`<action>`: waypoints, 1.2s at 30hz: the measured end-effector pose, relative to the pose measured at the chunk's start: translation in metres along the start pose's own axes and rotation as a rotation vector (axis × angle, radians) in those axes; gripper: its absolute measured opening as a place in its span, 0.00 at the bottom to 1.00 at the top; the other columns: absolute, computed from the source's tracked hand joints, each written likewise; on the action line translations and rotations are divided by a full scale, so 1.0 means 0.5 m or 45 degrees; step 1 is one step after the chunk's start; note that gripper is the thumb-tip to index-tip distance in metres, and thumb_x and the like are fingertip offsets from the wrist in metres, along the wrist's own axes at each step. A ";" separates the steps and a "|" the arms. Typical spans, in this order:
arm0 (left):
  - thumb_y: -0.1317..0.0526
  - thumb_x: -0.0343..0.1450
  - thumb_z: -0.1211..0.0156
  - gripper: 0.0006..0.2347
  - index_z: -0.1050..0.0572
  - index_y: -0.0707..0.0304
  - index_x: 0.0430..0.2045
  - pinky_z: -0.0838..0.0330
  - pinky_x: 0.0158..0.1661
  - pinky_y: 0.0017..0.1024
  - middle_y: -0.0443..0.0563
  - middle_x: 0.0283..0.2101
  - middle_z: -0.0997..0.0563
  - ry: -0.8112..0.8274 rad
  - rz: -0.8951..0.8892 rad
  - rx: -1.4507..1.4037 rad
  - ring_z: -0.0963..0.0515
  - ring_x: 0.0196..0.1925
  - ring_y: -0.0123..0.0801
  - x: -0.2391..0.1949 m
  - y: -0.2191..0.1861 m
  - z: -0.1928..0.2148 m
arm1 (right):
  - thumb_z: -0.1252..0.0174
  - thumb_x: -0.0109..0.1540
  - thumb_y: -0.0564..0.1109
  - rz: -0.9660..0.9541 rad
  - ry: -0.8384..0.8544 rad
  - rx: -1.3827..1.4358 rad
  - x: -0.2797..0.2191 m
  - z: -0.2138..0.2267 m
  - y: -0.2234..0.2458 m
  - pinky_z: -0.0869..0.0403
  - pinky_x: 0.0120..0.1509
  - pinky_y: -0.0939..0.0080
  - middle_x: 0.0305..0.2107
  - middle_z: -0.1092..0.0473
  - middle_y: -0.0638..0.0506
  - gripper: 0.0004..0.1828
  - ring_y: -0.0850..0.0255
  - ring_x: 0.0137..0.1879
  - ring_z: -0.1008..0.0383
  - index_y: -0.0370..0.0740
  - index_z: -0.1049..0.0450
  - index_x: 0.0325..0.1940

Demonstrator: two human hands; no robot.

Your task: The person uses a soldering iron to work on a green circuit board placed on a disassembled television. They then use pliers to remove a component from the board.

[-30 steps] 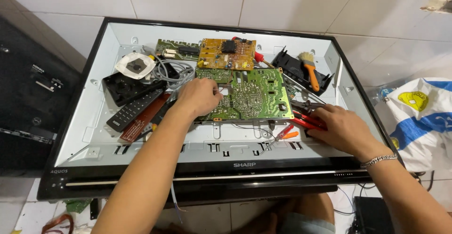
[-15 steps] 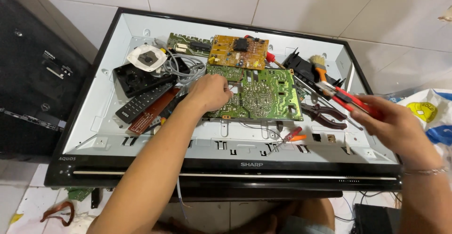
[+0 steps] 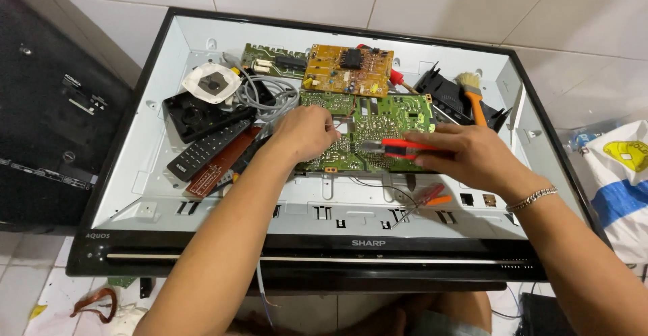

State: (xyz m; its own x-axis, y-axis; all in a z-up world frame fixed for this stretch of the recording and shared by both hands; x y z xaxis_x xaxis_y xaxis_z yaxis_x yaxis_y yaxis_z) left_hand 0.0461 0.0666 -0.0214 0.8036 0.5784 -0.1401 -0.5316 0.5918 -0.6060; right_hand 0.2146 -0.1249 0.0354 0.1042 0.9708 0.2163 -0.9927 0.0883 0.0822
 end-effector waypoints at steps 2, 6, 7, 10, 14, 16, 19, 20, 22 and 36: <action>0.57 0.67 0.43 0.09 0.17 0.60 0.28 0.24 0.45 0.47 0.58 0.34 0.16 0.009 -0.004 0.024 0.17 0.47 0.54 0.007 0.007 -0.008 | 0.36 0.60 0.57 0.061 0.023 -0.025 0.002 -0.010 0.016 0.26 0.34 0.53 0.25 0.23 0.53 0.22 0.50 0.31 0.22 0.65 0.20 0.59; 0.58 0.66 0.44 0.09 0.18 0.59 0.27 0.24 0.44 0.48 0.59 0.33 0.17 -0.004 -0.006 0.013 0.17 0.46 0.55 0.011 0.008 -0.008 | 0.36 0.61 0.57 0.077 -0.019 -0.115 0.015 0.002 0.020 0.27 0.33 0.55 0.24 0.25 0.55 0.21 0.53 0.29 0.24 0.67 0.20 0.59; 0.58 0.66 0.44 0.09 0.18 0.59 0.26 0.24 0.43 0.48 0.59 0.33 0.17 -0.008 -0.001 0.010 0.17 0.45 0.55 0.010 0.007 -0.004 | 0.35 0.60 0.57 0.096 -0.022 -0.053 0.016 0.001 0.020 0.27 0.33 0.54 0.24 0.25 0.54 0.20 0.51 0.29 0.24 0.66 0.19 0.58; 0.58 0.66 0.44 0.08 0.18 0.59 0.26 0.24 0.44 0.48 0.59 0.33 0.17 0.003 0.007 0.003 0.17 0.46 0.55 0.011 0.007 -0.010 | 0.34 0.60 0.55 0.083 -0.021 -0.016 0.010 -0.009 0.017 0.27 0.33 0.54 0.24 0.25 0.53 0.20 0.51 0.29 0.23 0.65 0.19 0.57; 0.58 0.67 0.44 0.08 0.18 0.58 0.26 0.24 0.44 0.48 0.58 0.32 0.17 0.000 0.013 -0.005 0.17 0.45 0.55 0.018 0.009 -0.011 | 0.35 0.60 0.56 0.050 -0.032 -0.111 0.002 -0.010 0.021 0.27 0.34 0.57 0.25 0.24 0.56 0.21 0.54 0.30 0.23 0.65 0.19 0.58; 0.58 0.67 0.44 0.08 0.18 0.59 0.26 0.24 0.45 0.48 0.59 0.33 0.17 0.006 0.018 0.008 0.17 0.46 0.56 0.013 0.007 -0.009 | 0.34 0.60 0.55 0.023 -0.018 -0.088 -0.001 -0.010 0.025 0.27 0.34 0.57 0.25 0.24 0.55 0.22 0.54 0.30 0.22 0.65 0.19 0.59; 0.57 0.67 0.44 0.09 0.18 0.59 0.27 0.24 0.45 0.49 0.59 0.34 0.17 0.013 0.022 0.015 0.17 0.47 0.56 0.008 0.002 -0.008 | 0.33 0.58 0.52 -0.060 0.018 0.003 -0.007 -0.011 0.026 0.25 0.36 0.54 0.26 0.23 0.53 0.25 0.51 0.32 0.21 0.61 0.21 0.61; 0.58 0.67 0.44 0.09 0.18 0.59 0.27 0.24 0.45 0.48 0.59 0.34 0.17 0.013 0.026 0.008 0.17 0.46 0.56 0.005 0.003 -0.008 | 0.33 0.58 0.50 -0.112 0.040 0.074 -0.009 -0.014 0.025 0.24 0.38 0.51 0.27 0.22 0.50 0.28 0.48 0.34 0.20 0.57 0.23 0.64; 0.58 0.68 0.44 0.08 0.19 0.60 0.26 0.24 0.44 0.47 0.57 0.31 0.17 0.001 0.021 -0.013 0.17 0.44 0.54 0.005 0.002 -0.004 | 0.34 0.57 0.43 -0.199 0.042 0.293 -0.010 0.002 0.027 0.25 0.36 0.51 0.31 0.21 0.46 0.26 0.46 0.33 0.20 0.49 0.22 0.61; 0.58 0.68 0.43 0.08 0.18 0.60 0.27 0.25 0.44 0.47 0.57 0.31 0.17 -0.008 -0.008 0.000 0.17 0.43 0.54 0.009 0.005 -0.006 | 0.32 0.54 0.30 -0.252 -0.370 1.310 0.013 0.016 0.051 0.24 0.44 0.57 0.44 0.26 0.38 0.21 0.51 0.42 0.24 0.30 0.24 0.51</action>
State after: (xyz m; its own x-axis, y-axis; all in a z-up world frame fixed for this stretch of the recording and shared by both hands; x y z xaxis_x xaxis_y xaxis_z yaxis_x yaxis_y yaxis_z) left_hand 0.0493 0.0687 -0.0259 0.8054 0.5780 -0.1314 -0.5264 0.5956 -0.6068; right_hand 0.1906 -0.1181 0.0465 0.4018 0.8578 0.3204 -0.4446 -0.1231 0.8872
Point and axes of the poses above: each hand's wrist, its own x-axis towards the middle knuckle, its own z-axis out of the back of the hand, y = z × x, the point moved 7 cm from there along x, towards the middle knuckle
